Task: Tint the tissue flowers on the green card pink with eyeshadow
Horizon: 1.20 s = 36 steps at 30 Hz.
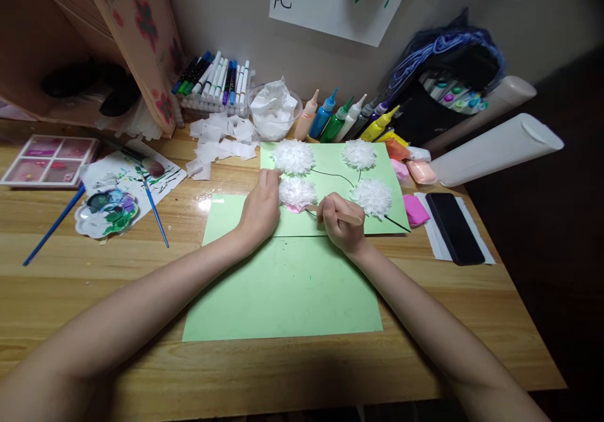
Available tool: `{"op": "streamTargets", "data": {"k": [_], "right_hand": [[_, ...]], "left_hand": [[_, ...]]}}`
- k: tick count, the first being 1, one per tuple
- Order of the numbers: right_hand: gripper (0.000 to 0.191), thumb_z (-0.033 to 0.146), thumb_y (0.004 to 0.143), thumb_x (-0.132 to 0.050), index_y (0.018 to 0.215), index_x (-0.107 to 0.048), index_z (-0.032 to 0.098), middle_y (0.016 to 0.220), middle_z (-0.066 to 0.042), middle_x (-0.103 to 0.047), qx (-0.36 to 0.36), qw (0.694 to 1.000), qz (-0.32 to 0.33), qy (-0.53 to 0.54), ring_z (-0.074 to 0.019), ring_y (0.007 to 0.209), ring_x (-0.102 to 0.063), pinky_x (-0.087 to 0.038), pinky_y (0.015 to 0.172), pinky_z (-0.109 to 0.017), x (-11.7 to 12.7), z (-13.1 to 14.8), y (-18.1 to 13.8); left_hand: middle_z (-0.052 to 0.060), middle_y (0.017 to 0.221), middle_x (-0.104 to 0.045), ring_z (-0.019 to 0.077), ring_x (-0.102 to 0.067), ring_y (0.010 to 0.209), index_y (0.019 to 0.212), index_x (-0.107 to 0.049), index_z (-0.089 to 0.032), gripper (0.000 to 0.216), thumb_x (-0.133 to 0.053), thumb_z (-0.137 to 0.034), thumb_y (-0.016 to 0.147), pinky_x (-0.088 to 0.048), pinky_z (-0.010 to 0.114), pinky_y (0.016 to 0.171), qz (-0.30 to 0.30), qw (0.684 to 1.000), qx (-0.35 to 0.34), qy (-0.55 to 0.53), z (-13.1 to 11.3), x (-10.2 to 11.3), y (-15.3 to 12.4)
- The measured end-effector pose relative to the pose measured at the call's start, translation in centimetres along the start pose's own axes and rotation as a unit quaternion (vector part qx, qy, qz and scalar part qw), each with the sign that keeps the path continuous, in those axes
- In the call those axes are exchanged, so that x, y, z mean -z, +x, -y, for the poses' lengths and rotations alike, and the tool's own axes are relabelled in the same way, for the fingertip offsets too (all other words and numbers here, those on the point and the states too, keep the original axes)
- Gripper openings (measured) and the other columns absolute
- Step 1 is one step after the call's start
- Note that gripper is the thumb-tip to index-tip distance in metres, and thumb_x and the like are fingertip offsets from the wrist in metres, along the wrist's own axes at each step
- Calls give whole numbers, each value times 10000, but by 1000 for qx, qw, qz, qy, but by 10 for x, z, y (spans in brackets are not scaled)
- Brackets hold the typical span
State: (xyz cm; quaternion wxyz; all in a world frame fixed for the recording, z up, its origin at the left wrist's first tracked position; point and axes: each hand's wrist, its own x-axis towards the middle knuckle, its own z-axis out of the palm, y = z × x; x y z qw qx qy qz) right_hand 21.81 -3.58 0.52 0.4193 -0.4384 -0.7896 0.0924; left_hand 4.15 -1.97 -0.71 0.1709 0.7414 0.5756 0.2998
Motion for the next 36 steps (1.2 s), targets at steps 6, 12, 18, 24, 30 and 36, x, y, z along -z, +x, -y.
{"op": "streamTargets", "data": {"k": [6, 12, 18, 24, 30, 36], "right_hand": [[410, 280, 967, -321, 576, -432, 230, 449, 15, -499, -28, 999, -6, 14, -114, 418, -503, -392, 449, -246, -3, 0, 3], [404, 339, 967, -338, 587, -417, 230, 434, 30, -478, -92, 994, 8, 55, -114, 404, -515, -391, 432, -251, -5, 5, 14], [430, 372, 962, -350, 566, -433, 226, 365, 39, -467, -189, 978, 42, 74, -136, 403, -532, -437, 512, -280, -6, 11, 43], [444, 401, 946, -399, 551, -467, 210, 359, 35, -483, -203, 968, 92, 120, -135, 430, -546, -433, 515, -261, 1, 10, 54], [404, 397, 947, -405, 608, -489, 195, 423, 53, -456, -231, 934, -80, 259, -85, 340, -446, -304, 357, -217, 16, 8, 13], [405, 362, 946, -394, 595, -501, 191, 460, 26, -492, -199, 933, -107, 281, -99, 388, -443, -319, 398, -239, 8, 2, -26]], "left_hand": [[111, 1084, -507, 227, -530, 1020, 1164, -429, -172, 512, -304, 54, 722, -477, 371, 852, -3, 1000, -1, 2, 0, 0, 0], [121, 1090, -500, 238, -524, 1034, 1172, -432, -157, 523, -305, 64, 715, -471, 380, 856, 7, 1000, 6, 5, -1, 0, 0], [129, 1104, -496, 244, -524, 1053, 1177, -423, -151, 474, -303, 32, 757, -474, 384, 847, 17, 1000, 9, 12, -2, 2, 0], [142, 1113, -495, 242, -532, 1056, 1182, -416, -136, 454, -289, 22, 776, -477, 381, 848, 20, 1000, 12, -3, -2, 3, 1], [144, 1114, -499, 229, -527, 1077, 1200, -401, -125, 518, -297, 61, 727, -468, 357, 869, 33, 999, 24, -11, -2, 5, -2], [109, 1113, -537, 192, -577, 975, 1107, -494, -167, 359, -322, -16, 830, -477, 320, 832, 18, 999, 37, 22, 9, 43, 24]]}}
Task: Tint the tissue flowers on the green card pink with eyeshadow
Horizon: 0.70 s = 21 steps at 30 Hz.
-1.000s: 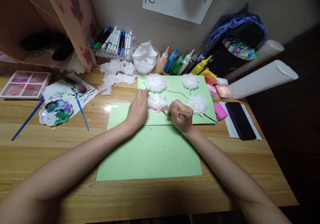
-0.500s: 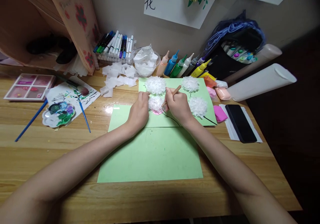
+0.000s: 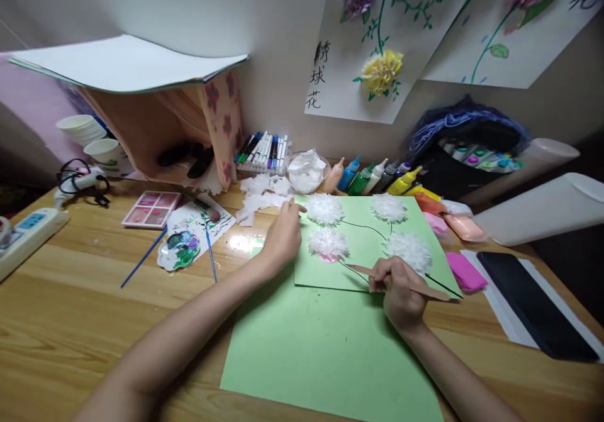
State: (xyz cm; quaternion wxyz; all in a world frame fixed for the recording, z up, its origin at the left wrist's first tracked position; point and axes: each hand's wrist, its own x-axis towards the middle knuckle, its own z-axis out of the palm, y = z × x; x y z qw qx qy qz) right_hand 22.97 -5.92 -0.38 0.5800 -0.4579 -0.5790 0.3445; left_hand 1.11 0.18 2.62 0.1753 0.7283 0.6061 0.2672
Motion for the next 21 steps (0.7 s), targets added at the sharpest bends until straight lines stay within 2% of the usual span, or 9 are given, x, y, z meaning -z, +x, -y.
{"op": "streamTargets", "data": {"k": [3, 5, 8, 13, 17, 21], "right_hand": [[409, 353, 944, -382, 591, -510, 192, 450, 22, -482, 18, 1000, 1, 5, -108, 402, -437, -314, 409, -249, -2, -2, -3], [408, 344, 943, -378, 589, -511, 192, 447, 21, -482, 26, 1000, 4, 2, -109, 403, -436, -312, 411, -250, -3, -2, -3], [405, 331, 944, -375, 589, -509, 192, 448, 25, -483, 31, 999, 9, 0, -104, 395, -430, -311, 413, -248, -3, -4, -3], [409, 342, 946, -374, 591, -507, 191, 442, 26, -484, 16, 1000, 8, 8, -102, 391, -422, -308, 407, -243, -5, -8, -6], [409, 353, 944, -383, 589, -505, 191, 443, 27, -486, 10, 1000, 0, 11, -100, 394, -418, -313, 405, -238, -6, -7, -6], [411, 358, 946, -385, 588, -500, 191, 453, 28, -476, 5, 1000, 2, 9, -100, 400, -416, -311, 408, -239, -5, -8, -6]], "left_hand": [[153, 1081, -571, 282, -532, 1061, 1044, -558, -126, 210, -436, -191, 885, -441, 393, 890, -55, 981, 75, 171, 19, 34, 18], [212, 1095, -572, 332, -521, 1083, 1067, -558, -74, 282, -497, -266, 870, -433, 419, 884, -52, 955, 156, 245, 37, 52, 27], [214, 1124, -588, 323, -554, 1065, 1048, -580, -89, 275, -516, -268, 849, -438, 384, 848, 1, 954, 220, 201, 67, 66, 34], [70, 854, -696, 210, -636, 829, 803, -632, -166, 94, -583, -241, 772, -440, 256, 684, 46, 967, 217, 130, 93, 72, 37], [43, 748, -691, 183, -628, 717, 744, -629, -174, 120, -592, -288, 760, -413, 240, 613, 52, 971, 207, 107, 92, 77, 37], [33, 754, -688, 182, -618, 698, 762, -631, -183, 159, -580, -332, 776, -403, 247, 599, 38, 980, 177, 87, 85, 86, 38]]}}
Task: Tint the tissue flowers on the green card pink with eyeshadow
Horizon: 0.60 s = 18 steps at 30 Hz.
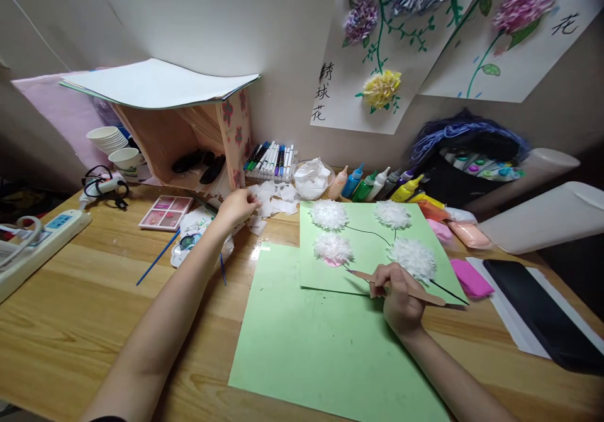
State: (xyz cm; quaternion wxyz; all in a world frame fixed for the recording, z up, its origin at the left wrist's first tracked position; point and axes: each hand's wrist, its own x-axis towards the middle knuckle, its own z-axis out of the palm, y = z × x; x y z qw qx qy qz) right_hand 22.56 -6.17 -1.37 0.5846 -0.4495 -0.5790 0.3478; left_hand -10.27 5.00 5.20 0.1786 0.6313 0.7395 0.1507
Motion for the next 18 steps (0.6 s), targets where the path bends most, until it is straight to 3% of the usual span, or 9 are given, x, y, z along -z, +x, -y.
{"op": "streamTargets", "data": {"k": [6, 8, 11, 15, 17, 18], "right_hand": [[405, 355, 947, -386, 598, -510, 191, 457, 32, -474, 2, 1000, 5, 0, -103, 395, -431, -311, 414, -249, 1, -3, 0], [408, 357, 947, -385, 595, -509, 192, 457, 32, -477, 6, 1000, 4, 0, -103, 396, -431, -314, 418, -252, 0, -2, 0], [413, 369, 942, -386, 587, -505, 194, 459, 33, -477, 18, 1000, -22, -1, -103, 395, -423, -304, 416, -255, -1, 1, 2], [429, 395, 932, -390, 563, -493, 201, 439, 35, -457, 30, 996, -77, -21, -105, 390, -399, -289, 408, -258, 2, 1, 7], [443, 401, 930, -387, 545, -484, 204, 430, 33, -448, 30, 995, -82, -38, -105, 385, -392, -282, 409, -262, 5, 0, 8], [451, 400, 931, -383, 536, -480, 205, 428, 31, -446, 32, 995, -79, -48, -105, 383, -392, -281, 410, -264, 6, 0, 9]], "left_hand": [[51, 825, -701, 203, -606, 770, 757, -668, -187, 171, -590, -338, 775, -402, 270, 652, -28, 994, -102, -28, -15, 23, -8], [50, 815, -699, 197, -602, 767, 759, -677, -179, 235, -594, -398, 777, -411, 269, 666, -3, 987, -137, -82, -24, 31, -16], [46, 804, -695, 175, -602, 777, 766, -684, -161, 319, -608, -471, 769, -429, 257, 686, 91, 957, -189, -202, -47, 34, -35], [37, 826, -711, 153, -613, 770, 808, -708, -177, 285, -624, -448, 778, -453, 250, 696, 270, 893, -244, -265, -86, 2, -69], [32, 823, -714, 157, -614, 759, 788, -712, -192, 211, -637, -389, 780, -453, 259, 692, 290, 893, -252, -236, -101, -28, -85], [29, 805, -709, 160, -609, 736, 770, -710, -201, 166, -629, -344, 789, -447, 266, 669, 265, 905, -256, -211, -107, -43, -92]]}}
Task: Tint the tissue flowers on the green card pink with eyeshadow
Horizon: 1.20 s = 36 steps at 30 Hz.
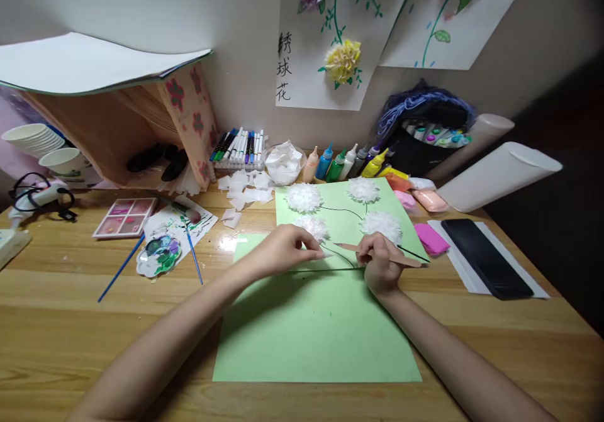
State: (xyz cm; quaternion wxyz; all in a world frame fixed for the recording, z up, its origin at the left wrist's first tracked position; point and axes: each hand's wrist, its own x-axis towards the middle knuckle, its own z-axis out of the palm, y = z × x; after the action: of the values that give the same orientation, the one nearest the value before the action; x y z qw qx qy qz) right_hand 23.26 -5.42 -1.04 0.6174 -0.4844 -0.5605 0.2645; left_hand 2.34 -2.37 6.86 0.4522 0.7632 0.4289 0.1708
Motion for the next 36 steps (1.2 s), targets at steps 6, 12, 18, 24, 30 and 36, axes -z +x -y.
{"op": "streamTargets", "data": {"k": [6, 12, 18, 24, 30, 36], "right_hand": [[451, 345, 946, -333, 535, -468, 218, 425, 21, -432, 86, 994, 48, -54, -120, 399, -391, -315, 446, -286, 3, 3, -2], [332, 183, 924, -355, 612, -464, 220, 502, 14, -474, 201, 964, 150, -94, -129, 486, -469, -359, 489, -269, -1, 12, 2], [322, 187, 937, -365, 630, -457, 221, 530, 17, -490, 183, 960, 153, -145, -121, 507, -496, -378, 509, -256, -4, 12, 8], [336, 226, 949, -363, 631, -472, 221, 550, 10, -517, 154, 965, 156, -141, -121, 515, -512, -395, 509, -254, -5, 8, 9], [356, 266, 959, -365, 621, -466, 219, 539, 13, -518, 126, 966, 160, -157, -114, 498, -502, -388, 502, -249, -8, 9, 11], [410, 352, 960, -379, 576, -431, 218, 445, 38, -462, -2, 979, 168, -119, -107, 446, -514, -409, 479, -232, -25, 19, 30]], "left_hand": [[54, 832, -636, 194, -578, 802, 781, -667, -201, 159, -520, -193, 840, -406, 294, 623, -160, 963, -12, 219, 15, -49, 16], [30, 797, -579, 173, -542, 767, 785, -600, -196, 91, -530, -181, 841, -386, 278, 607, -202, 951, -33, 232, 16, -48, 19], [38, 873, -575, 176, -545, 822, 863, -560, -191, 51, -526, -229, 869, -420, 282, 674, -232, 955, -51, 178, 18, -48, 22], [90, 1015, -554, 201, -516, 993, 979, -493, -176, 136, -405, -122, 889, -425, 351, 871, -339, 930, -10, 142, 47, -32, 29], [71, 1020, -556, 172, -555, 952, 979, -468, -199, 220, -379, -48, 845, -458, 321, 828, -328, 937, 5, 118, 64, -25, 29], [69, 1027, -575, 179, -570, 949, 975, -459, -201, 210, -408, -54, 834, -454, 308, 784, -316, 937, 28, 150, 60, -26, 29]]}}
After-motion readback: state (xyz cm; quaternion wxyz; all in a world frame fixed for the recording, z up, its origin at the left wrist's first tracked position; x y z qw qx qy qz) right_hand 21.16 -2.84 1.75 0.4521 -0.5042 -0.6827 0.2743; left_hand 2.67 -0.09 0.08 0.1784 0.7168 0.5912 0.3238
